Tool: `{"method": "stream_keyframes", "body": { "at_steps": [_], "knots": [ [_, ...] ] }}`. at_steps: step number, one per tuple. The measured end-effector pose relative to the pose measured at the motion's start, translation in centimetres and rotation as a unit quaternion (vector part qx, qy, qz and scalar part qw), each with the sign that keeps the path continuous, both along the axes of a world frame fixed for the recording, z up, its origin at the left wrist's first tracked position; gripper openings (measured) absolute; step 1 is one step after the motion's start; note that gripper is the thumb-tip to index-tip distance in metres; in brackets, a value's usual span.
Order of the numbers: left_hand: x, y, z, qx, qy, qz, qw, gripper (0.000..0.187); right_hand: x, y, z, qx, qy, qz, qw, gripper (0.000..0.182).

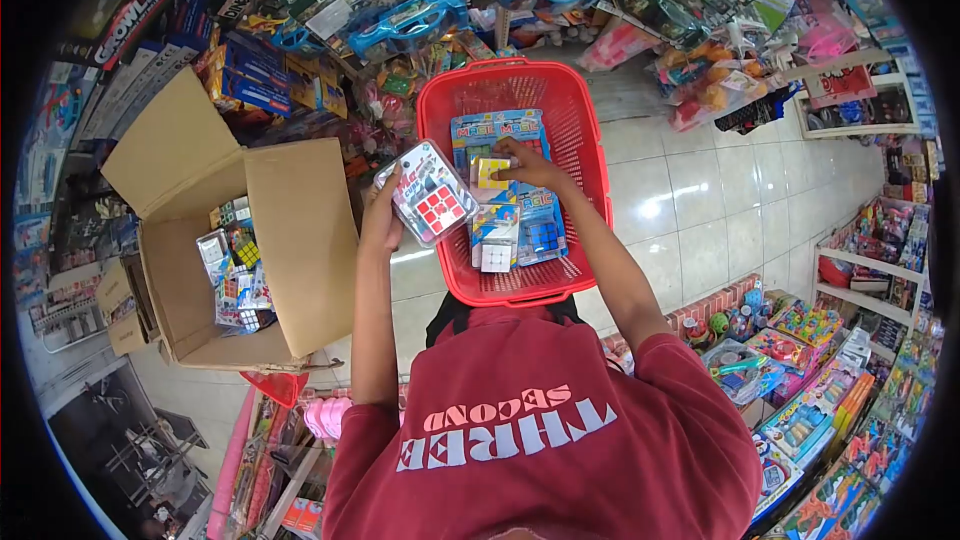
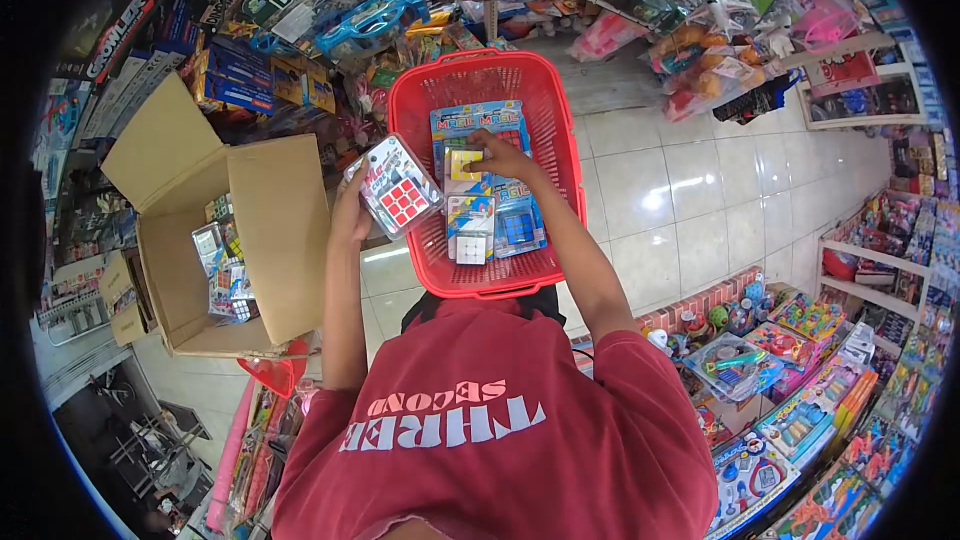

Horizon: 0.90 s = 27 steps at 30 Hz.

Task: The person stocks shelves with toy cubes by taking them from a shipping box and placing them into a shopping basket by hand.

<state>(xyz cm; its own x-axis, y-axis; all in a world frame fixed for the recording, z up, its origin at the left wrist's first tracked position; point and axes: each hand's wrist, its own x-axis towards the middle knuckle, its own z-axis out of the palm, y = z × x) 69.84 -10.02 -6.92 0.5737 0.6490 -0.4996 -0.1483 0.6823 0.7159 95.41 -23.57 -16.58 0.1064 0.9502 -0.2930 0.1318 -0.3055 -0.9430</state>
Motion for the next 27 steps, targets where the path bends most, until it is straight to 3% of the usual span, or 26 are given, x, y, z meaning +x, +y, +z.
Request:
{"method": "stream_keyframes", "body": {
  "at_steps": [4, 11, 14, 17, 20, 23, 27],
  "knots": [
    [0.6, -0.1, -0.6, 0.001, -0.009, 0.001, 1.0, 0.017, -1.3, -0.3, -1.8, -0.027, -0.017, 0.044, 0.999, 0.055],
    [1.1, -0.3, -0.9, 0.004, -0.013, -0.029, 1.0, 0.017, -1.3, -0.6, -3.5, 0.079, -0.165, 0.072, 0.981, 0.053],
    [1.4, -0.3, -0.3, 0.005, 0.006, -0.023, 1.0, 0.018, -2.2, -1.3, -2.1, 0.088, -0.236, 0.008, 0.968, 0.055],
    [1.2, -0.2, -0.6, 0.01, -0.009, -0.037, 0.999, 0.018, -2.0, -2.4, -0.4, 0.047, -0.253, -0.106, 0.96, 0.056],
    [1.2, -0.1, -1.0, 0.017, -0.014, -0.036, 0.999, 0.018, -1.3, -3.8, 0.9, -0.138, -0.254, 0.004, 0.957, 0.057],
    [1.2, -0.1, -0.9, 0.007, 0.0, -0.039, 0.999, 0.018, -2.6, -5.2, -1.2, -0.172, -0.231, 0.079, 0.954, 0.058],
    [1.0, -0.1, -1.3, 0.009, -0.006, -0.034, 0.999, 0.017, -3.4, -5.1, -1.7, -0.174, -0.212, 0.039, 0.961, 0.057]
  ]
}}
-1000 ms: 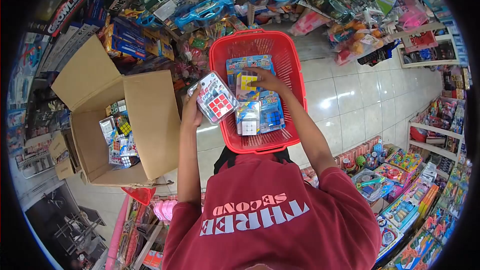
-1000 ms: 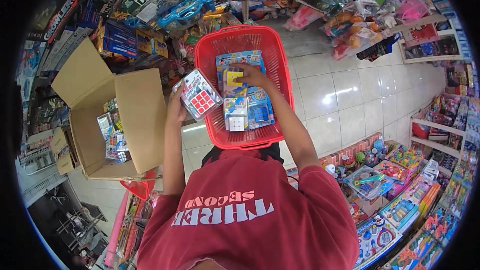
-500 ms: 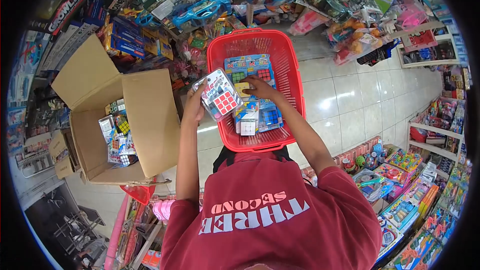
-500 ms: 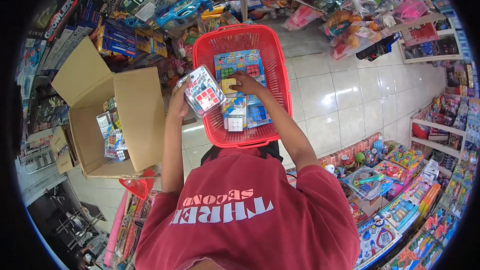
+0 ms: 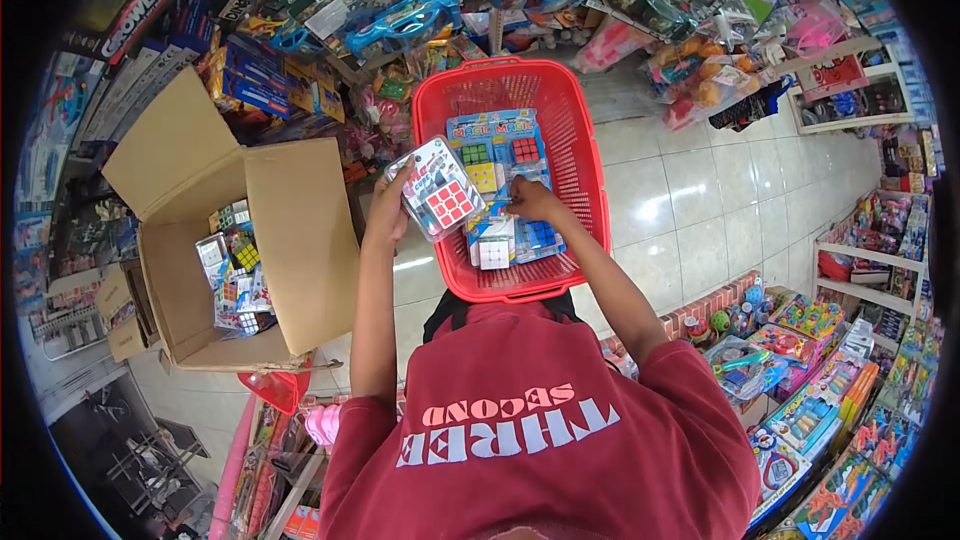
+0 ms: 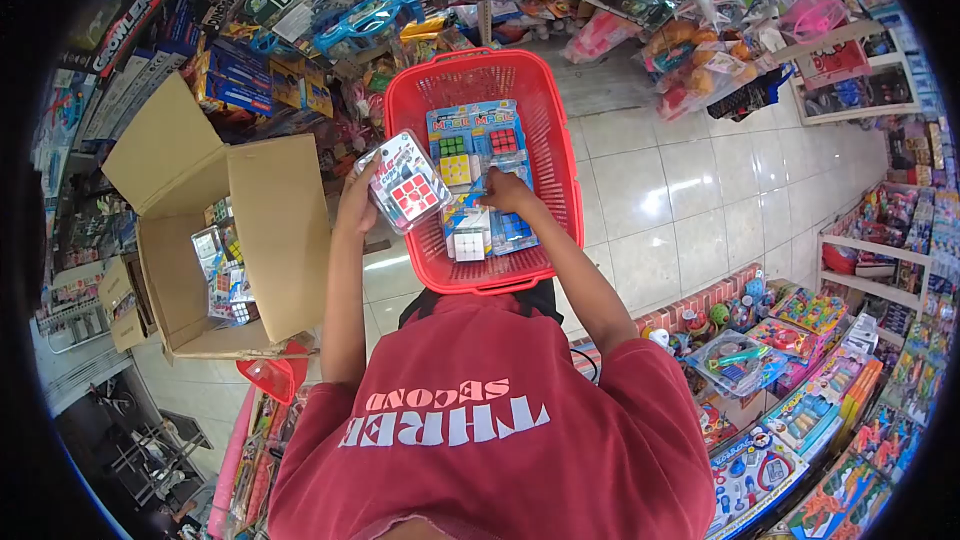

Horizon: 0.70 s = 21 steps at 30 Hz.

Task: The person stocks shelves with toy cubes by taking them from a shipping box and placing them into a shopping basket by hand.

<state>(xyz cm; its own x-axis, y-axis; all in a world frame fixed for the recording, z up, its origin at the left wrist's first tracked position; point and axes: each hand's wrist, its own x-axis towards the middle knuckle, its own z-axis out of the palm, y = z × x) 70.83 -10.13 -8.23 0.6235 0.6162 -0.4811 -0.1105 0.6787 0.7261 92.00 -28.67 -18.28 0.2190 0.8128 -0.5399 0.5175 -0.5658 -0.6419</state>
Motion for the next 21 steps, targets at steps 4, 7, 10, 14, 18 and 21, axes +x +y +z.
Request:
{"method": "stream_keyframes", "body": {
  "at_steps": [4, 7, 10, 14, 18, 21],
  "knots": [
    [0.2, -0.2, 0.4, -0.008, 0.0, 0.002, 1.0, 0.016, -0.6, 0.2, 0.5, 0.009, -0.014, -0.051, 0.999, 0.062],
    [0.1, -0.2, 0.2, -0.007, -0.006, -0.004, 1.0, 0.017, -0.7, 0.4, -0.3, -0.01, -0.052, -0.035, 0.998, 0.065],
    [0.0, 0.2, -0.2, -0.008, -0.009, -0.013, 1.0, 0.018, -0.6, 0.6, -0.1, -0.037, -0.057, -0.028, 0.997, 0.07],
    [0.7, -0.2, 1.4, -0.004, 0.006, -0.012, 1.0, 0.017, -0.2, 0.1, 0.5, -0.002, -0.094, -0.038, 0.995, 0.069],
    [1.9, -0.2, 2.2, -0.01, -0.018, 0.004, 1.0, 0.022, 1.2, 1.1, 5.9, 0.123, -0.043, -0.128, 0.983, 0.049],
    [4.0, 0.1, 2.9, -0.014, -0.048, 0.007, 0.999, 0.024, 1.3, 2.5, 10.3, 0.282, 0.073, -0.191, 0.937, 0.045]
  ]
}}
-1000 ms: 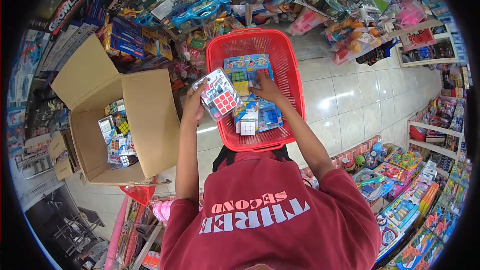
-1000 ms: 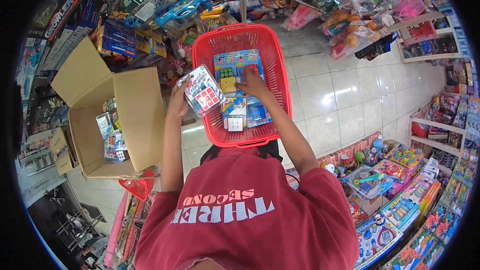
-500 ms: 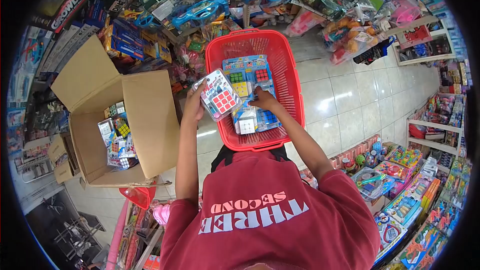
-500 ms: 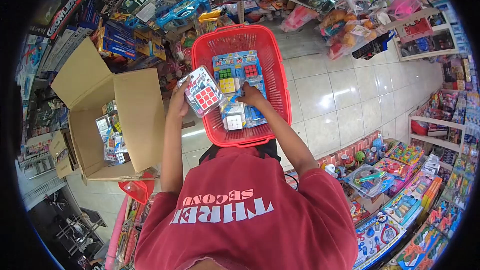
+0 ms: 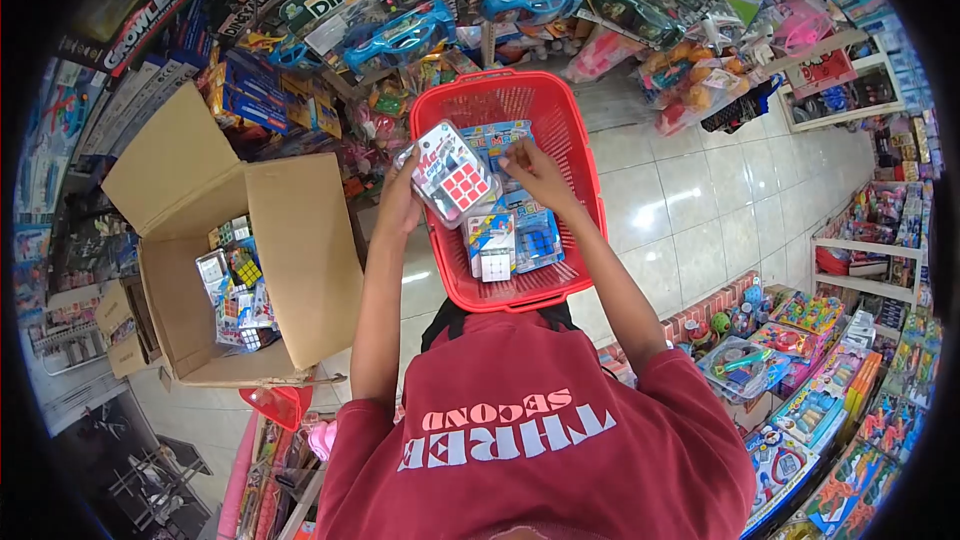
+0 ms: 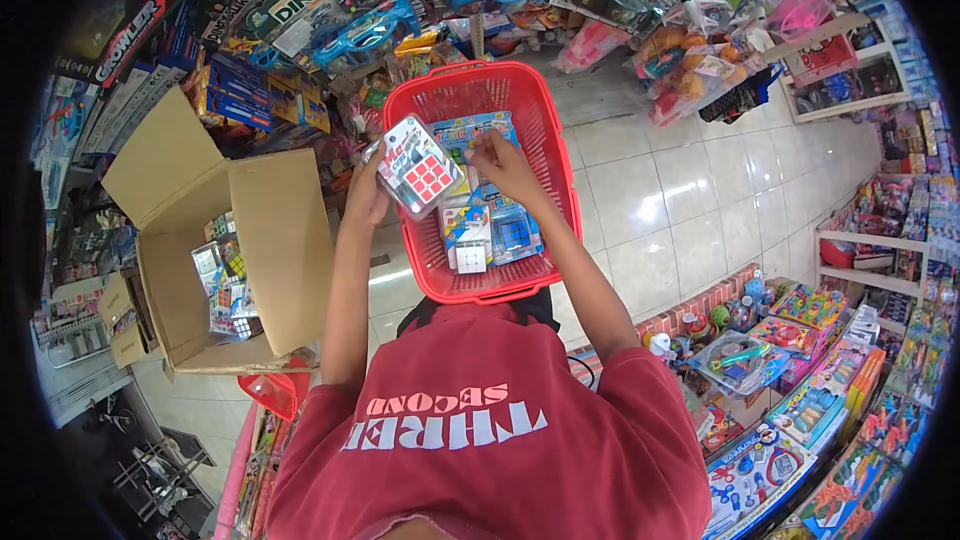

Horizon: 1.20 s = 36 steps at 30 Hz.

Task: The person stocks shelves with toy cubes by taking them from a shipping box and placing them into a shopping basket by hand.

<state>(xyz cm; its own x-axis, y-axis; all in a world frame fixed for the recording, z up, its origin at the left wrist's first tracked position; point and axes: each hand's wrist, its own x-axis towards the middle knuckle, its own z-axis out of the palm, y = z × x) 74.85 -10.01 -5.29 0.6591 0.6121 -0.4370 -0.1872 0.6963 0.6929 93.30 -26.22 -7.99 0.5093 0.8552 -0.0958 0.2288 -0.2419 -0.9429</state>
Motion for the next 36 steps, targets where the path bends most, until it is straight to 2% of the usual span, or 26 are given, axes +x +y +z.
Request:
{"method": "stream_keyframes", "body": {
  "at_steps": [1, 4, 7, 9, 12, 13, 14, 15, 16, 17, 20, 22, 25, 28, 32, 36],
  "knots": [
    [0.6, 0.2, 0.1, -0.007, 0.005, -0.01, 1.0, 0.026, -0.1, 0.6, 0.5, 0.064, 0.083, 0.016, 0.994, 0.053],
    [3.1, 0.6, -1.0, 0.0, -0.011, -0.022, 1.0, 0.028, -1.4, 1.1, 5.3, 0.073, -0.069, 0.059, 0.993, 0.063],
    [4.9, 0.3, -1.7, 0.002, -0.01, -0.026, 1.0, 0.029, -1.8, 1.3, 4.9, 0.049, -0.302, 0.074, 0.949, 0.065],
    [5.7, 0.2, -2.1, 0.004, 0.004, -0.03, 1.0, 0.032, -1.6, 1.4, 3.7, 0.038, -0.282, 0.073, 0.956, 0.066],
    [6.5, -0.3, -2.4, -0.021, -0.034, -0.039, 0.998, 0.037, -0.5, 1.3, 2.1, 0.005, -0.242, 0.055, 0.969, 0.064],
    [6.5, -0.8, -3.0, 0.007, 0.036, -0.027, 0.999, 0.042, 0.1, 1.4, 1.2, -0.007, -0.246, 0.04, 0.969, 0.064],
    [6.4, -1.2, -4.2, 0.137, 0.088, -0.022, 0.986, 0.04, 0.8, 1.4, 0.4, -0.019, -0.25, 0.025, 0.968, 0.064],
    [6.3, -1.6, -6.3, 0.263, 0.139, -0.017, 0.955, 0.038, 1.4, 1.4, 0.2, -0.042, -0.282, 0.016, 0.958, 0.064],
    [6.1, -2.1, -6.4, 0.385, 0.187, -0.012, 0.904, 0.036, 1.7, 1.8, -0.3, -0.056, -0.283, 0.007, 0.958, 0.063],
    [4.8, -2.7, -6.5, 0.463, 0.254, -0.091, 0.844, 0.032, 2.1, 2.0, -0.9, -0.07, -0.283, -0.003, 0.956, 0.063],
    [3.0, -5.2, -4.9, 0.423, 0.235, -0.366, 0.795, 0.036, 2.5, 3.0, -2.5, -0.122, -0.316, -0.014, 0.941, 0.064],
    [2.1, -6.6, -9.1, 0.49, 0.196, -0.495, 0.69, 0.046, 2.2, 4.3, -3.4, -0.17, -0.307, -0.001, 0.936, 0.067],
    [0.2, -9.1, -8.2, 0.592, 0.285, -0.486, 0.576, 0.055, 1.9, 5.9, -4.5, -0.247, -0.253, 0.04, 0.934, 0.08],
    [-0.1, -9.9, -7.4, 0.597, 0.323, -0.47, 0.564, 0.063, 0.9, 6.9, -5.9, -0.252, -0.22, 0.049, 0.941, 0.082],
    [-0.6, -10.4, -8.1, 0.618, 0.344, -0.451, 0.544, 0.067, 0.3, 7.7, -8.4, -0.24, -0.253, 0.034, 0.936, 0.08],
    [-0.3, -10.6, -7.9, 0.619, 0.357, -0.466, 0.522, 0.069, -0.3, 8.1, -6.6, -0.263, -0.269, 0.07, 0.924, 0.083]
  ]
}}
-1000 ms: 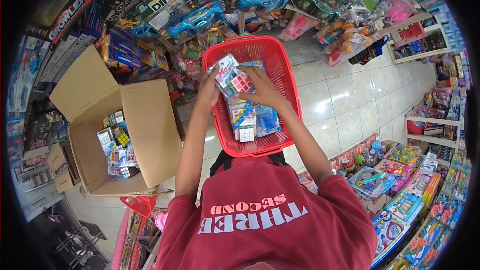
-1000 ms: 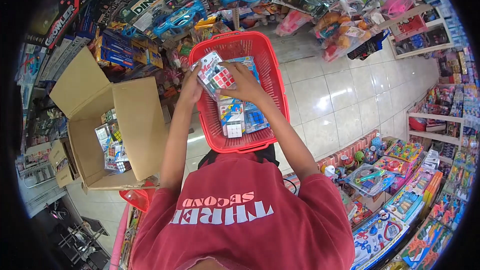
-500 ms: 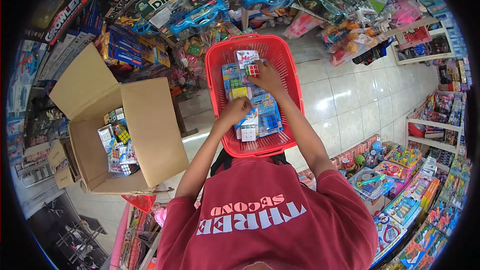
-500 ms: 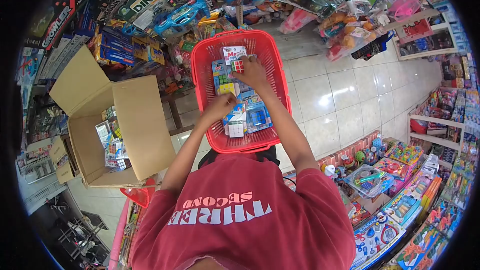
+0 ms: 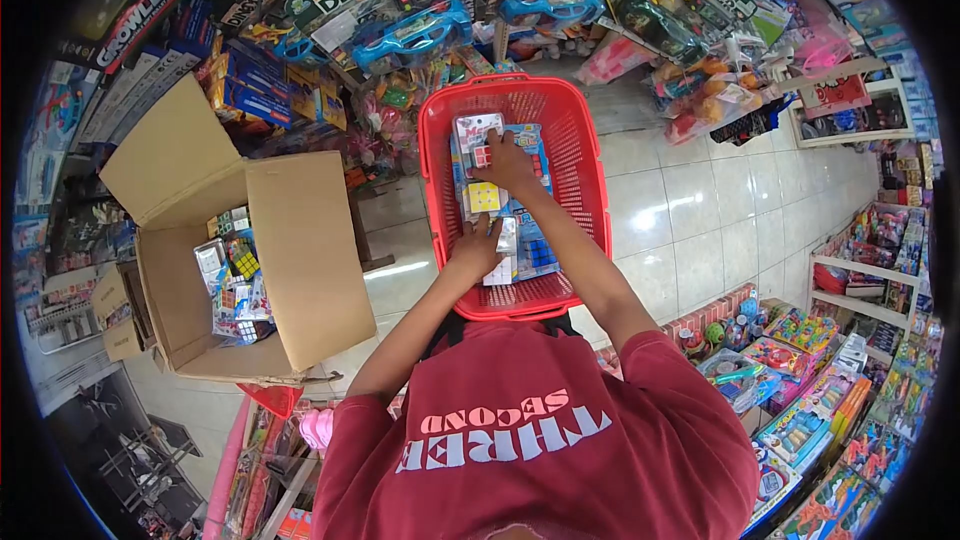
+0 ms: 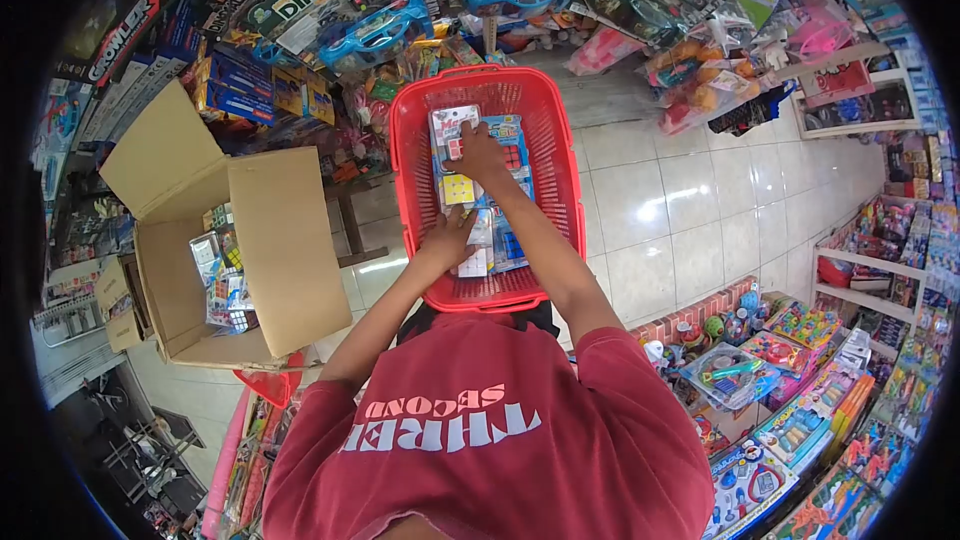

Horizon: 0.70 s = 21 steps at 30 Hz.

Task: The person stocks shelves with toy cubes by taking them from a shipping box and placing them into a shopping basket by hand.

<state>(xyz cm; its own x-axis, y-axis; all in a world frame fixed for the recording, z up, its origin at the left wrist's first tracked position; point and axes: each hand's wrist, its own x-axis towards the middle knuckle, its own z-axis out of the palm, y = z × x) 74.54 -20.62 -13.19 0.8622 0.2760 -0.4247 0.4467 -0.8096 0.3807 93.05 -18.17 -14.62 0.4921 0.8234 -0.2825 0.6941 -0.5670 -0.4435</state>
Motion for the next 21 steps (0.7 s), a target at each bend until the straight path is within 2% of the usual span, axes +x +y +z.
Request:
{"method": "stream_keyframes", "body": {
  "at_steps": [4, 8, 11, 14, 16, 19, 21],
  "knots": [
    [0.5, 0.4, 0.5, -0.025, 0.042, -0.002, 0.999, 0.071, -0.3, 0.4, 1.1, -0.029, -0.002, 0.013, 0.999, 0.086],
    [0.7, -0.2, 0.2, -0.004, 0.057, 0.003, 0.998, 0.071, -0.2, 1.1, 1.1, -0.066, 0.02, 0.009, 0.998, 0.094],
    [0.2, -0.4, -0.4, 0.004, 0.039, 0.011, 0.999, 0.07, 0.3, 1.0, 0.3, -0.046, 0.026, 0.013, 0.999, 0.1],
    [-0.2, -0.5, -0.8, -0.02, 0.032, 0.026, 0.999, 0.068, 0.0, 1.2, 0.3, -0.049, 0.024, -0.006, 0.998, 0.1],
    [0.0, 0.0, 0.4, -0.05, 0.045, 0.042, 0.997, 0.064, 0.3, 0.7, -0.2, -0.005, 0.008, -0.015, 1.0, 0.094],
    [0.4, 0.4, 1.8, -0.012, -0.103, 0.084, 0.991, 0.06, 0.4, -0.8, 0.7, 0.059, 0.001, -0.034, 0.998, 0.084],
    [1.3, 0.9, 2.0, 0.039, -0.153, 0.088, 0.984, 0.063, 0.4, -1.6, 1.3, 0.124, -0.011, -0.038, 0.991, 0.075]
  ]
}}
